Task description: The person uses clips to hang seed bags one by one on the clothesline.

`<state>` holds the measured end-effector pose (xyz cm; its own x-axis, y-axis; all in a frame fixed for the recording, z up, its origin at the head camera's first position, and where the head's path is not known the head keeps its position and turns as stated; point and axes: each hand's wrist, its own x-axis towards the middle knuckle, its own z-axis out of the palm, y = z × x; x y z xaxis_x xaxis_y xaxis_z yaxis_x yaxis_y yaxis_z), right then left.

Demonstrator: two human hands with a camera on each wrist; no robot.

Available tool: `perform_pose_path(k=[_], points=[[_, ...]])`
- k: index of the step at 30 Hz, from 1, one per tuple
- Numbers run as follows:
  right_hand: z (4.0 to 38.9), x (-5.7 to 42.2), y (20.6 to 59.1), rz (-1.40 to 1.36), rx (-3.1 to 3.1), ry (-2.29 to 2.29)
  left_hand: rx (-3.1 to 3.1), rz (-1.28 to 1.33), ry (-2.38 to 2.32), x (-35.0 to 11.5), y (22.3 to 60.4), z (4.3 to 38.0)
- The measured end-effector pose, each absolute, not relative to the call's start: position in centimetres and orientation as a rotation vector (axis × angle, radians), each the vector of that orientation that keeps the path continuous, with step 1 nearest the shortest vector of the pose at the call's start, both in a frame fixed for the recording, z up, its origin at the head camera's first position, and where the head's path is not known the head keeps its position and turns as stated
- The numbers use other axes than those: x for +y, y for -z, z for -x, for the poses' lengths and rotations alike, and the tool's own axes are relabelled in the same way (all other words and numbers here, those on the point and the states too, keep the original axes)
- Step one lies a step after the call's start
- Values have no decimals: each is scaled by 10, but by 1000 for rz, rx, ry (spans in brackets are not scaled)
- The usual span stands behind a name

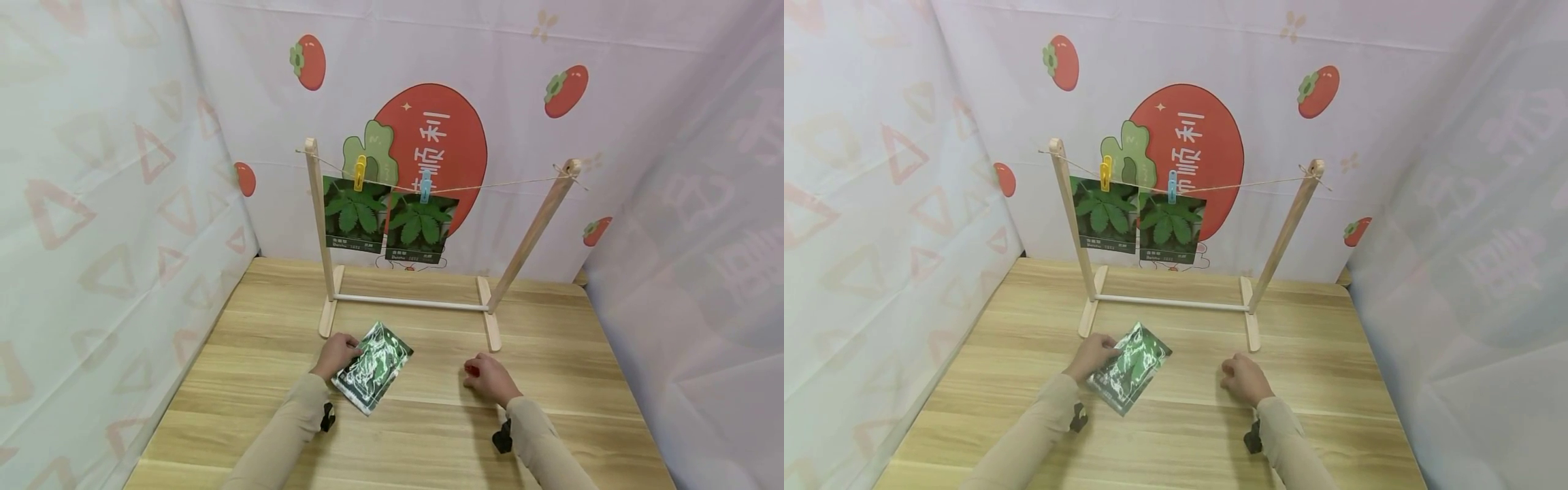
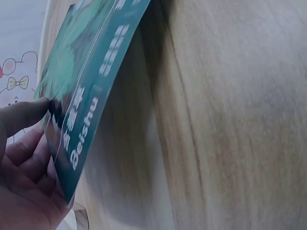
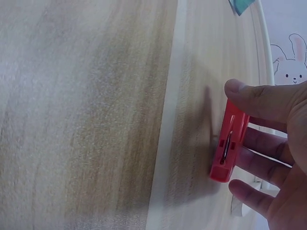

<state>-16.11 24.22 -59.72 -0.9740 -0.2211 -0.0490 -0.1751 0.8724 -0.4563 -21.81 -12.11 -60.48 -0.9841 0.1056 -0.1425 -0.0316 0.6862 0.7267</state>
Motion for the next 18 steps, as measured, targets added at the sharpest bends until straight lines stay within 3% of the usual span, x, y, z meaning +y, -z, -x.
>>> perform_pose_path(k=[18], points=[[165, 240, 589, 305, 2921, 882, 2520, -6, -1357, -121, 592, 214]])
